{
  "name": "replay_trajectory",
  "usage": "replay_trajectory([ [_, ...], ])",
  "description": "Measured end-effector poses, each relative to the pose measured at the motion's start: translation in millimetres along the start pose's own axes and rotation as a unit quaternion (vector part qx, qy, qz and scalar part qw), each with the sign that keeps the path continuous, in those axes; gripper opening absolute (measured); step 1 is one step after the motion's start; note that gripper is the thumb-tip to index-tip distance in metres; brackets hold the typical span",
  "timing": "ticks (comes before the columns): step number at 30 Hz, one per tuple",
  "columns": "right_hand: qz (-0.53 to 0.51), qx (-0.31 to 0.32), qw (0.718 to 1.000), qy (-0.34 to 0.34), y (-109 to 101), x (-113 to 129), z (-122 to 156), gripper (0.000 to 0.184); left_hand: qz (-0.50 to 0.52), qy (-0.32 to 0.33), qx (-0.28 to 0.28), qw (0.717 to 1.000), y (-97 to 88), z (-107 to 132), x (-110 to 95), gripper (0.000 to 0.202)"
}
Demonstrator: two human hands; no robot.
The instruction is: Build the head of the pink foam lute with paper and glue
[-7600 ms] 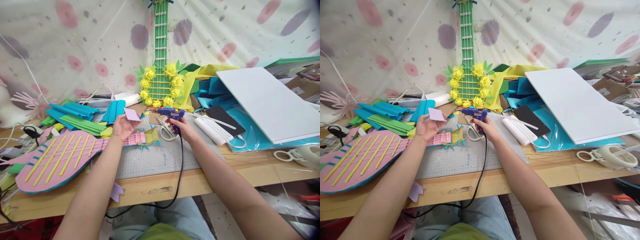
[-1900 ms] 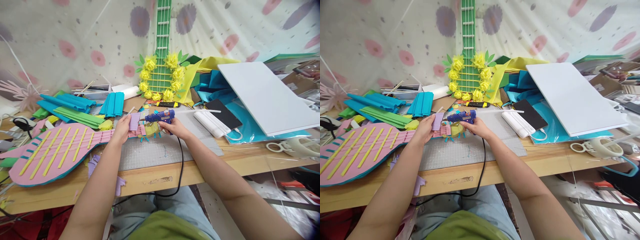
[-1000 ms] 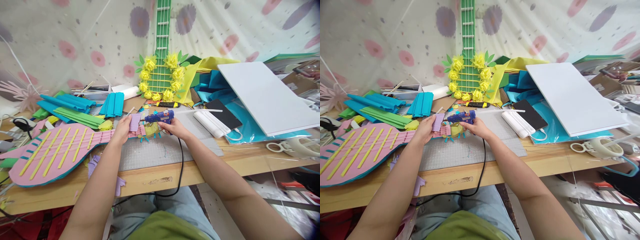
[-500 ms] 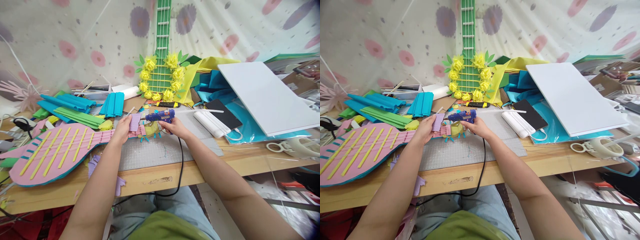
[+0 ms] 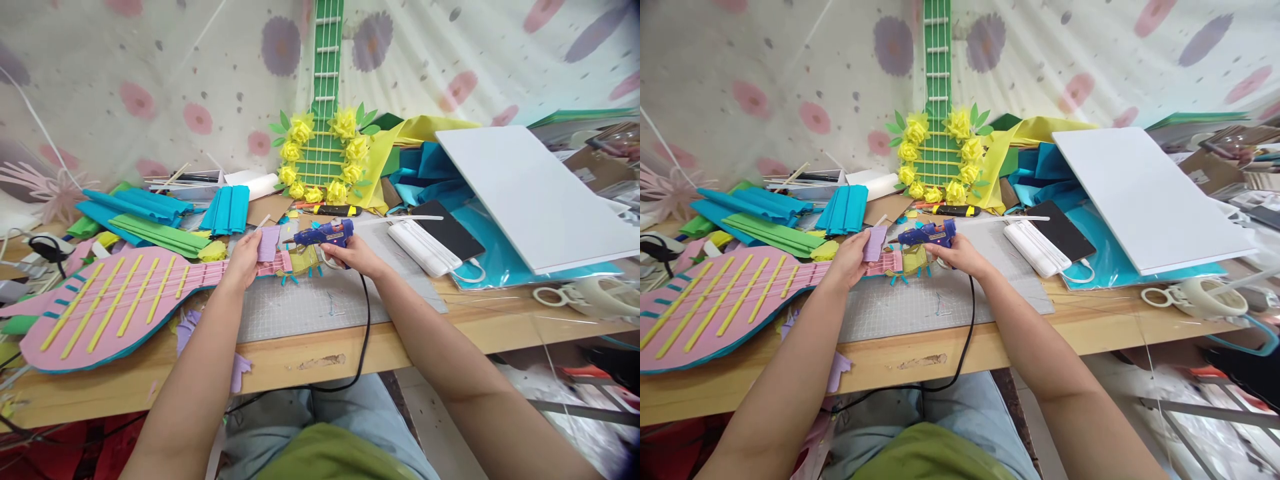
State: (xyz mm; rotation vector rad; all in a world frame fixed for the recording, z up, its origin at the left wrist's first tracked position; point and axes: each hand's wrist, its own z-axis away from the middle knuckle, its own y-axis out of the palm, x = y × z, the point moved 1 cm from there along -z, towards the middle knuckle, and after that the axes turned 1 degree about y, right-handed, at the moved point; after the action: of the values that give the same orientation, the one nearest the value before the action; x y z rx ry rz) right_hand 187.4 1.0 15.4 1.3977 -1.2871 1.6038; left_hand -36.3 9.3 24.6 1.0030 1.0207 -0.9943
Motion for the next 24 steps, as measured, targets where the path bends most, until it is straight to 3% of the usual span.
replay_trajectory([
  [5, 0.1, -0.211, 0.972, -0.002, -40, -18, -6, 0.039, 0.045, 0.021, -0.023, 0.999, 1.6, -3, 1, 0.007],
  [8, 0.165, -0.259, 0.951, 0.023, -61, -40, -13, 0.043, 0.089, 0.053, -0.011, 0.995, 2.3, -6, 3, 0.009],
  [12, 0.245, -0.256, 0.931, 0.087, -70, -56, -22, 0.05, 0.113, 0.087, 0.021, 0.99, 2.5, -6, 4, 0.014],
  [15, 0.316, -0.254, 0.904, 0.136, -68, -55, -26, 0.057, 0.12, 0.084, 0.036, 0.989, 3.5, -3, 4, 0.018],
  [18, 0.377, -0.255, 0.88, 0.134, -70, -47, -22, 0.062, 0.112, 0.075, 0.037, 0.99, 4.7, -2, 6, 0.022],
  [22, 0.475, -0.243, 0.832, 0.151, -80, -28, -5, 0.05, 0.086, 0.089, 0.021, 0.992, 4.8, -4, 12, 0.027],
  [24, 0.466, -0.183, 0.844, 0.194, -78, -17, 3, 0.042, 0.081, 0.095, 0.017, 0.992, 4.9, -5, 13, 0.028],
])
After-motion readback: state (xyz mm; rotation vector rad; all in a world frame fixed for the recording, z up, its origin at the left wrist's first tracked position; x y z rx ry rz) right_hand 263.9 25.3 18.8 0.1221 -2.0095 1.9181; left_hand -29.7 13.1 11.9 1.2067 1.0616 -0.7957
